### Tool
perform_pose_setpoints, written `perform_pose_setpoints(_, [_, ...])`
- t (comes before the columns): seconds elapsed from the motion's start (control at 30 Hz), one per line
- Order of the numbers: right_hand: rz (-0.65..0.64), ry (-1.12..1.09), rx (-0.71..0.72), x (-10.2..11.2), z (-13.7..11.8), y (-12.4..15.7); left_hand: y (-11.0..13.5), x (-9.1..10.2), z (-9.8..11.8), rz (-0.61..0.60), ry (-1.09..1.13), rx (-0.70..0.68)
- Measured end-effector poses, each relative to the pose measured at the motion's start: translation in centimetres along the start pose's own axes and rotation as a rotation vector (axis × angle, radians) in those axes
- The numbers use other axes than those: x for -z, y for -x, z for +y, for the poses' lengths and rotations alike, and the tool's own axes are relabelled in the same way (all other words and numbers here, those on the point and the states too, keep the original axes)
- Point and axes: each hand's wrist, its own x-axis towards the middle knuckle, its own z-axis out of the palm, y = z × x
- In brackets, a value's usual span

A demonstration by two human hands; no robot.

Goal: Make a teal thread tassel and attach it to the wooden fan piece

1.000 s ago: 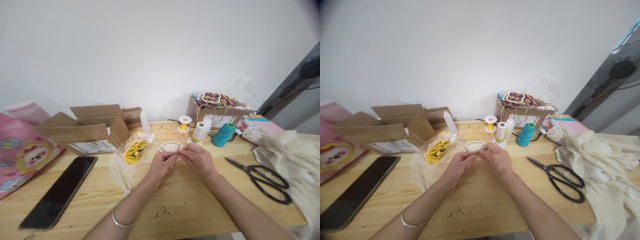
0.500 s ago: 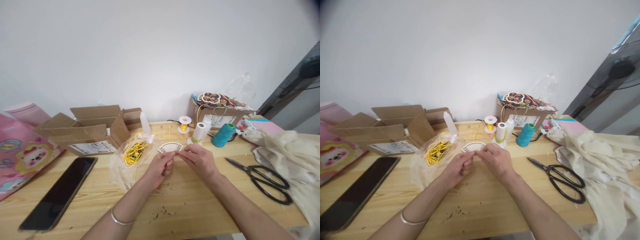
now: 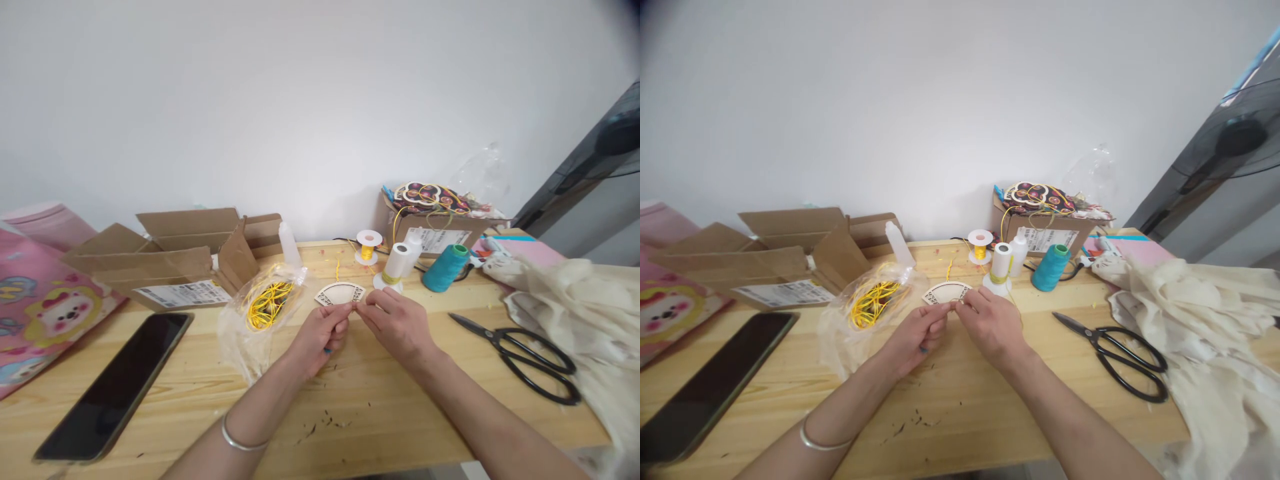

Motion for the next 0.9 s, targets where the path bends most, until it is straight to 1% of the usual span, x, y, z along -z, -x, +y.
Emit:
perform_pose_setpoints(0.17, [0.053,-0.035,0.007,0.1,-0.4,-0.2,0.1,-0.3,0.0,0.034,-0.031,-0.026])
perform_pose_setpoints(0.27, [0.098,-0.040,-0.025,0.2,-0.5,-0.3,0.3,-0.6,0.0,0.060,-0.052,-0.053])
perform_pose_setpoints(0.47, [0.094,-0.021,-0.082,0.1,-0.7,-0.3,0.5,-1.1,-0.2,0.092,-0.064,-0.056])
perform_pose_setpoints(0.57, [0.071,-0.116,-0.148,-0.1,-0.7,-0.2,0.4,-0.9,-0.2,0.102,-0.057,-0.070])
perform_pose_setpoints(0.77, [-0.021,-0.420,-0.275,-0.1,-0.4,-0.2,0.1,-0.4,-0.2,0.142,-0.084,-0.122])
perform_pose_setpoints(0.9, [-0.094,-0.520,-0.357,0.0,-0.1,-0.3,0.0,-0.4,-0.3,0.140,-0.153,-0.148])
